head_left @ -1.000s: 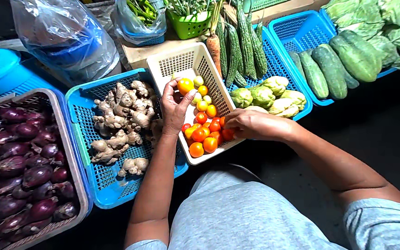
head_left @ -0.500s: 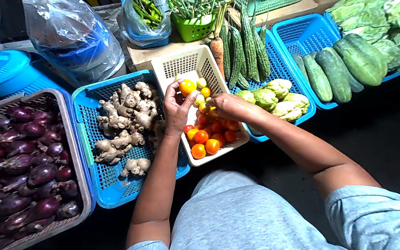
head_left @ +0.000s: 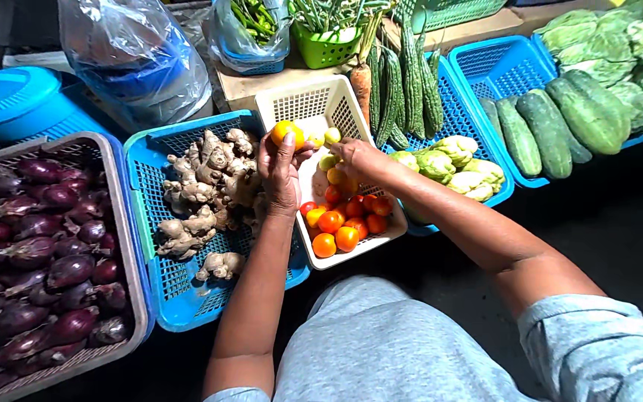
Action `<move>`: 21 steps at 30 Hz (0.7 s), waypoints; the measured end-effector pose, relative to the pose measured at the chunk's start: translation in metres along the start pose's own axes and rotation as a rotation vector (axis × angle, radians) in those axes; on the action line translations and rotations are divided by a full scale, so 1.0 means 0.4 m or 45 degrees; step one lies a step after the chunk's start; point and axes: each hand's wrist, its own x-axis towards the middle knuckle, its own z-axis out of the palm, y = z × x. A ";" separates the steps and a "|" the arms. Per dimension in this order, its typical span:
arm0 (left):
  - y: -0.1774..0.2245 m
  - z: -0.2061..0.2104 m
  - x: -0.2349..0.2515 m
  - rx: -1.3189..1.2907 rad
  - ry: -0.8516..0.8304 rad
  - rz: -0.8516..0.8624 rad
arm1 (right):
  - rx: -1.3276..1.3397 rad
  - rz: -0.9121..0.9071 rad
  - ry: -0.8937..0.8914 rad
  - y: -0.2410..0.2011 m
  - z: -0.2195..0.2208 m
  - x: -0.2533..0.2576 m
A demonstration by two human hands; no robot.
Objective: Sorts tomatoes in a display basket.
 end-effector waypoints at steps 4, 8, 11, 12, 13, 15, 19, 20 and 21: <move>0.008 0.007 0.001 -0.029 0.065 -0.042 | 0.053 0.070 -0.054 -0.011 -0.007 0.031; 0.004 0.001 0.003 -0.026 0.040 -0.031 | 0.035 0.177 -0.052 -0.041 0.004 0.056; 0.002 -0.003 0.002 -0.006 0.006 -0.016 | -0.040 0.202 -0.056 -0.060 -0.002 0.067; 0.002 -0.003 0.002 0.000 0.002 -0.016 | -0.080 0.211 -0.074 -0.068 -0.004 0.070; 0.002 -0.003 0.003 -0.001 0.001 -0.020 | -0.118 0.218 -0.089 -0.077 -0.005 0.074; 0.002 -0.003 0.002 -0.004 0.005 -0.026 | -0.154 0.217 -0.113 -0.092 -0.006 0.076; 0.007 0.001 0.001 0.001 0.005 -0.024 | -0.196 0.208 -0.183 -0.116 -0.012 0.061; 0.007 0.002 0.001 0.005 0.008 -0.023 | -0.213 0.211 -0.186 -0.120 0.001 0.057; 0.007 0.001 0.001 0.005 0.005 -0.021 | -0.226 0.224 -0.166 -0.122 0.020 0.055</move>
